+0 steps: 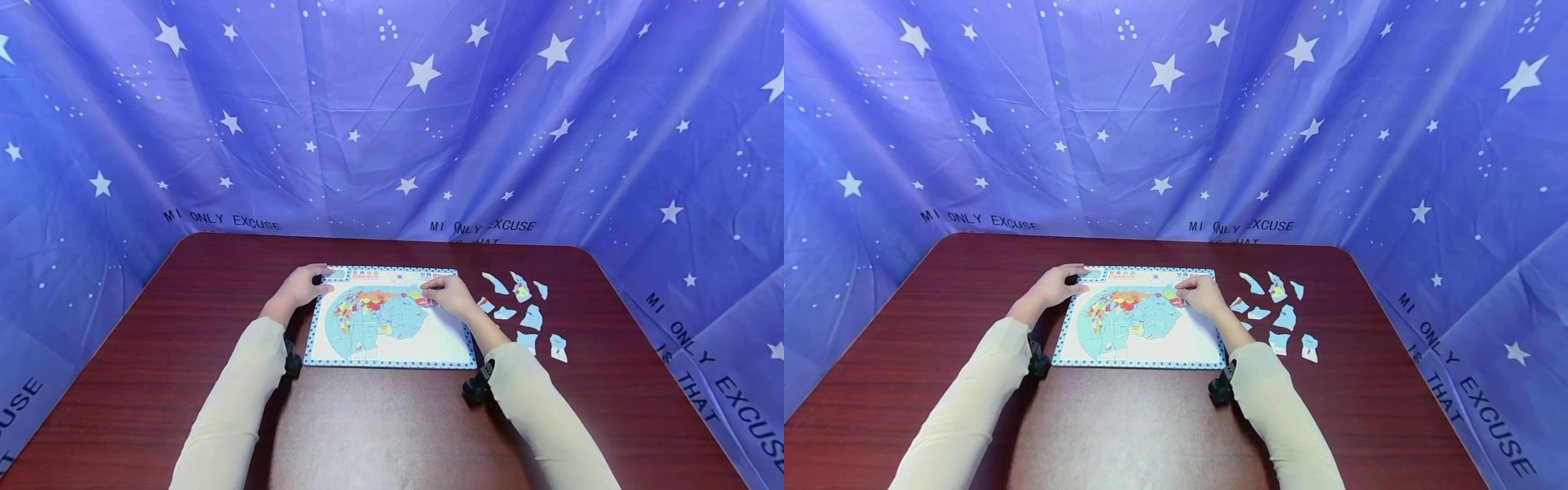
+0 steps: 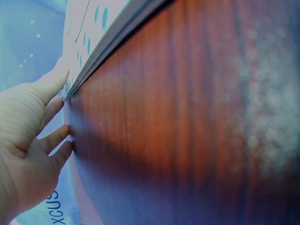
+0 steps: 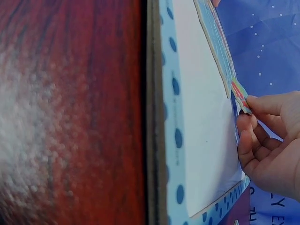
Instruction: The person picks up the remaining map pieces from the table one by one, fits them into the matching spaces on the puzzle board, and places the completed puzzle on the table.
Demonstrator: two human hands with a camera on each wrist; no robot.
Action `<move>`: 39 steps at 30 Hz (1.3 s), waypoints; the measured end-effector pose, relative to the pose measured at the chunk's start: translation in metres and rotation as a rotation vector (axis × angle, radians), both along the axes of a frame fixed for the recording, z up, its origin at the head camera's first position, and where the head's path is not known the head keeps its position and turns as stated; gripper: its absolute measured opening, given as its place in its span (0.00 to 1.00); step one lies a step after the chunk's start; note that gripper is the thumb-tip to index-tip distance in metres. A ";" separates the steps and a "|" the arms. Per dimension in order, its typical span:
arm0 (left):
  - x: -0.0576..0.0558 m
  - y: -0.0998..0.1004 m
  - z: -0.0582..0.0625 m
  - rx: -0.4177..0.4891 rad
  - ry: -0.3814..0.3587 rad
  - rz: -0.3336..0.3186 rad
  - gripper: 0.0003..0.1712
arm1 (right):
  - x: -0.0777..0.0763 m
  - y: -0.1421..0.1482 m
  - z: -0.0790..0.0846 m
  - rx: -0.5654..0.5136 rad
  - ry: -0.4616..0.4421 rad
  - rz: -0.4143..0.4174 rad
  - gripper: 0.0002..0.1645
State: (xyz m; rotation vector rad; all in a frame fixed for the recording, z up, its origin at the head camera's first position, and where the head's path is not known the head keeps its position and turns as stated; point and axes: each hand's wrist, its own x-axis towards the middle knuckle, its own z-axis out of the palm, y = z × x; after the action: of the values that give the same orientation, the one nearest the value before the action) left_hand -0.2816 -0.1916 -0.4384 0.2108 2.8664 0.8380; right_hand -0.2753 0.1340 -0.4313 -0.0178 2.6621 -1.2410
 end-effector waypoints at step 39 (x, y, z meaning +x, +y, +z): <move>0.001 0.002 0.005 0.001 -0.015 -0.006 0.28 | -0.003 -0.002 -0.008 0.060 0.055 0.039 0.13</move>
State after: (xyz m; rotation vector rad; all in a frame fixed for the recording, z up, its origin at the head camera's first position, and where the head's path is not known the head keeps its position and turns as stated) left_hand -0.2804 -0.1897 -0.4339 0.2119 2.8496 0.8369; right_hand -0.2785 0.1322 -0.4394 -0.0960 2.7304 -1.1649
